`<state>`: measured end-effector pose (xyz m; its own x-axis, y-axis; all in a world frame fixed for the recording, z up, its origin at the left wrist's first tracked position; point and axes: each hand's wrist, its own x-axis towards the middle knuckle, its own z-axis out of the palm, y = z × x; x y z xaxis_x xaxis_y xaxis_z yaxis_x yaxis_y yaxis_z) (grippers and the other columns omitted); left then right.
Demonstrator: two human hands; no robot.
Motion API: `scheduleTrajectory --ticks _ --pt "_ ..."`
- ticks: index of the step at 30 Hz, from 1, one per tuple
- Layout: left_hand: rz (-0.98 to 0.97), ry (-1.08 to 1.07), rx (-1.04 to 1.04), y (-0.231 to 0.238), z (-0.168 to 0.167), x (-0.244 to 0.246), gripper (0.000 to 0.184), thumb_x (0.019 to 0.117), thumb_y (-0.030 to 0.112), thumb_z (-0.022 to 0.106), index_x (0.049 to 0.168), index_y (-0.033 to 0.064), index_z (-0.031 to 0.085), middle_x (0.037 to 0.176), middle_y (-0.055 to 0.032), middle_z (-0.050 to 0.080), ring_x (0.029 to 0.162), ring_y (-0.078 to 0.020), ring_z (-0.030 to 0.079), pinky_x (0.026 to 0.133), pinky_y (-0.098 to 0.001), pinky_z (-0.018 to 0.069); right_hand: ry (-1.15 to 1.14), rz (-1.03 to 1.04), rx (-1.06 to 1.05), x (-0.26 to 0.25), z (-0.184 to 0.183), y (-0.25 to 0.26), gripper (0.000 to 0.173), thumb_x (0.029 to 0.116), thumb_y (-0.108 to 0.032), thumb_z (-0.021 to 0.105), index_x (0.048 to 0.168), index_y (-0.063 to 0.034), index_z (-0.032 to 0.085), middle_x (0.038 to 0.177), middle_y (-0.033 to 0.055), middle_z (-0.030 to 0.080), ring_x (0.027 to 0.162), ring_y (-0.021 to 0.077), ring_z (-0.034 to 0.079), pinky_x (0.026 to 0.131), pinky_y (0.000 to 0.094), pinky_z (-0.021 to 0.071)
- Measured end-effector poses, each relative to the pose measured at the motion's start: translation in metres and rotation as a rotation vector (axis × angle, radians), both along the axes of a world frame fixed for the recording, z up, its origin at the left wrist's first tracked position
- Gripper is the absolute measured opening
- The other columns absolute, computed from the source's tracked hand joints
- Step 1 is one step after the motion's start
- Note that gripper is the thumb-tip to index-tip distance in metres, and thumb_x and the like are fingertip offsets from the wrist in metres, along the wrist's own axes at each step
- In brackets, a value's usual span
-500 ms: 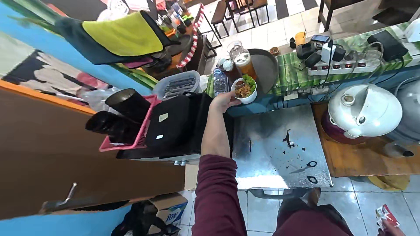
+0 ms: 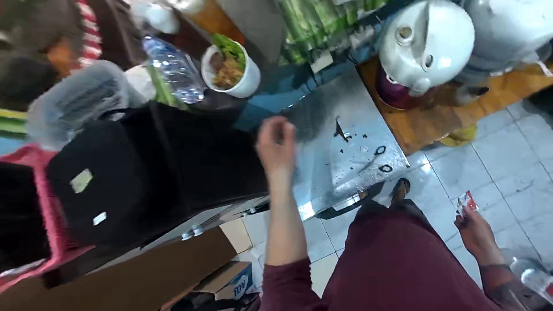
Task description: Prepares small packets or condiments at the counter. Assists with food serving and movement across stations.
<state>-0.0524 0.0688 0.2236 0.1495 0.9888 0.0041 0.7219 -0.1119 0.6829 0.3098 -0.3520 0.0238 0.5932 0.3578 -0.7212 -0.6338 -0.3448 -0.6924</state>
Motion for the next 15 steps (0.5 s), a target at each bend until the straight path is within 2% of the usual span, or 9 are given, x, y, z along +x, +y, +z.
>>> scheduleTrajectory --ticks 1,2,3,4,6,8,11,15 --pt "-0.124 -0.009 -0.056 -0.028 -0.027 0.028 0.043 0.1019 0.025 0.062 0.137 0.0005 0.057 0.126 -0.0205 0.065 0.109 -0.0279 0.067 0.093 -0.0455 0.0568 0.002 -0.008 0.008 0.001 0.001 -0.005 0.015 0.1061 -0.029 0.054 0.111 -0.0153 0.058 0.080 -0.0060 0.060 0.064 0.0049 0.056 0.062 0.0237 0.0523" --pt "-0.243 0.013 -0.158 -0.051 -0.056 0.055 0.049 0.0993 0.024 0.068 0.142 0.0026 0.055 0.133 -0.0205 0.062 0.118 -0.0310 0.064 0.097 -0.0485 0.0553 0.005 -0.019 0.012 0.004 0.002 -0.011 0.014 0.1064 -0.028 0.053 0.110 -0.0151 0.058 0.081 -0.0057 0.060 0.065 0.0050 0.056 0.063 0.0240 0.0523" --pt "-0.349 0.044 -0.243 -0.071 -0.085 0.079 0.058 0.0962 0.024 0.073 0.146 0.0046 0.052 0.142 -0.0207 0.057 0.129 -0.0356 0.057 0.104 -0.0540 0.0499 0.004 -0.036 0.015 0.008 0.002 -0.016 0.014 0.1065 -0.027 0.053 0.110 -0.0144 0.058 0.081 -0.0054 0.060 0.064 0.0052 0.056 0.062 0.0238 0.0516" --pt "-0.430 0.084 -0.270 -0.085 -0.115 0.099 0.065 0.0916 0.025 0.079 0.148 0.0057 0.051 0.148 -0.0206 0.052 0.137 -0.0391 0.050 0.111 -0.0583 0.0443 0.002 -0.048 0.022 0.013 0.002 -0.021 0.014 0.1065 -0.027 0.052 0.109 -0.0140 0.058 0.081 -0.0053 0.061 0.064 0.0049 0.056 0.062 0.0231 0.0512" --pt "-0.506 0.162 -0.227 -0.099 -0.162 0.127 0.071 0.0880 0.026 0.082 0.149 0.0076 0.050 0.152 -0.0183 0.049 0.141 -0.0409 0.044 0.113 -0.0616 0.0406 0.005 -0.066 0.033 0.027 0.000 -0.035 0.014 0.1066 -0.026 0.052 0.110 -0.0142 0.058 0.081 -0.0052 0.061 0.064 0.0049 0.056 0.061 0.0225 0.0510" --pt "-0.467 0.219 -0.146 -0.090 -0.186 0.139 0.062 0.0934 0.022 0.074 0.150 0.0087 0.050 0.152 -0.0178 0.050 0.141 -0.0410 0.045 0.113 -0.0619 0.0403 0.003 -0.069 0.040 0.047 -0.004 -0.051 0.014 0.1065 -0.026 0.053 0.109 -0.0142 0.058 0.081 -0.0048 0.061 0.063 0.0053 0.056 0.061 0.0228 0.0515" --pt "-0.458 0.279 -0.062 -0.059 -0.208 0.131 0.041 0.0984 0.013 0.065 0.139 0.0096 0.061 0.143 -0.0181 0.057 0.136 -0.0402 0.050 0.113 -0.0599 0.0403 -0.001 -0.062 0.048 0.085 -0.015 -0.079 0.013 0.1060 -0.026 0.053 0.108 -0.0145 0.058 0.080 -0.0047 0.061 0.062 0.0051 0.055 0.060 0.0224 0.0501" --pt "-0.549 0.346 -0.035 -0.039 -0.223 0.122 0.024 0.0953 0.011 0.070 0.120 0.0119 0.073 0.134 -0.0157 0.062 0.131 -0.0394 0.053 0.110 -0.0591 0.0430 -0.015 -0.009 -0.025 0.136 -0.018 -0.120 0.011 0.1047 -0.026 0.056 0.107 -0.0151 0.058 0.075 -0.0070 0.059 0.061 0.0044 0.055 0.061 0.0229 0.0516"
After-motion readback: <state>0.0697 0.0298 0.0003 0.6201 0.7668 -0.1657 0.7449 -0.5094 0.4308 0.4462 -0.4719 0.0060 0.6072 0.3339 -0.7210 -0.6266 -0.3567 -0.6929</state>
